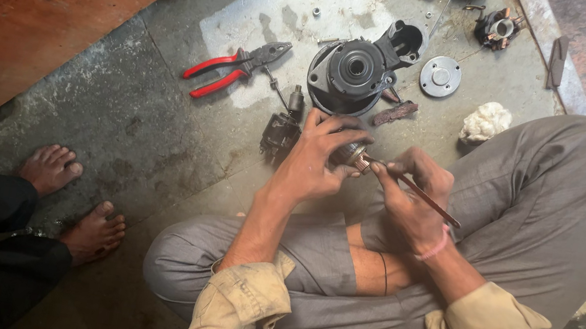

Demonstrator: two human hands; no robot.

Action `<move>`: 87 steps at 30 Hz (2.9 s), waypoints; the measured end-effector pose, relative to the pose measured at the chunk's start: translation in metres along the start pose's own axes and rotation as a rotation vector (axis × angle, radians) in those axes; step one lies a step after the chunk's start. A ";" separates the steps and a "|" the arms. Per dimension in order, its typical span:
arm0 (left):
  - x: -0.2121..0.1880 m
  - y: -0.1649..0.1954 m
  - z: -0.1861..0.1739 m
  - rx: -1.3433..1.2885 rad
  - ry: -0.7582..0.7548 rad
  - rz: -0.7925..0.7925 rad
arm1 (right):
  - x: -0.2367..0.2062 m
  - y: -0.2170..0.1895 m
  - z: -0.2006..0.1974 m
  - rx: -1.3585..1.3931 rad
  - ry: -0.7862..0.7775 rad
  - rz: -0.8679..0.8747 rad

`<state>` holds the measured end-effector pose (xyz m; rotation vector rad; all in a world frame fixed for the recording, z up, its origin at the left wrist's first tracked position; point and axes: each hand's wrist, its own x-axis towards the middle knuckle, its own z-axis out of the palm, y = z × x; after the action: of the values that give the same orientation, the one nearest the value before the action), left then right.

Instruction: The person sits cross-legged on the workshop floor holding a small cylindrical motor component and repeatedly files its surface with a flat file, rotating the part to work different sides, with a disassembled motor housing and hand tools laid out on the floor nearby.

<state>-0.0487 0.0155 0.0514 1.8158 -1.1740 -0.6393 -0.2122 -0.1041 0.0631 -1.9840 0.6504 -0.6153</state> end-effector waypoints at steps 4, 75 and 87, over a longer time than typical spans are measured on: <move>0.001 0.002 -0.001 -0.008 0.001 0.000 | 0.001 0.000 -0.001 -0.039 -0.022 -0.005; -0.005 0.010 0.001 0.026 -0.009 -0.014 | -0.018 0.014 0.005 0.174 0.033 0.114; -0.006 0.008 -0.001 0.036 -0.013 0.000 | -0.023 -0.001 -0.002 -0.035 0.034 -0.088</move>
<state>-0.0543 0.0195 0.0588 1.8444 -1.2012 -0.6346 -0.2306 -0.0896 0.0609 -2.0477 0.6003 -0.6960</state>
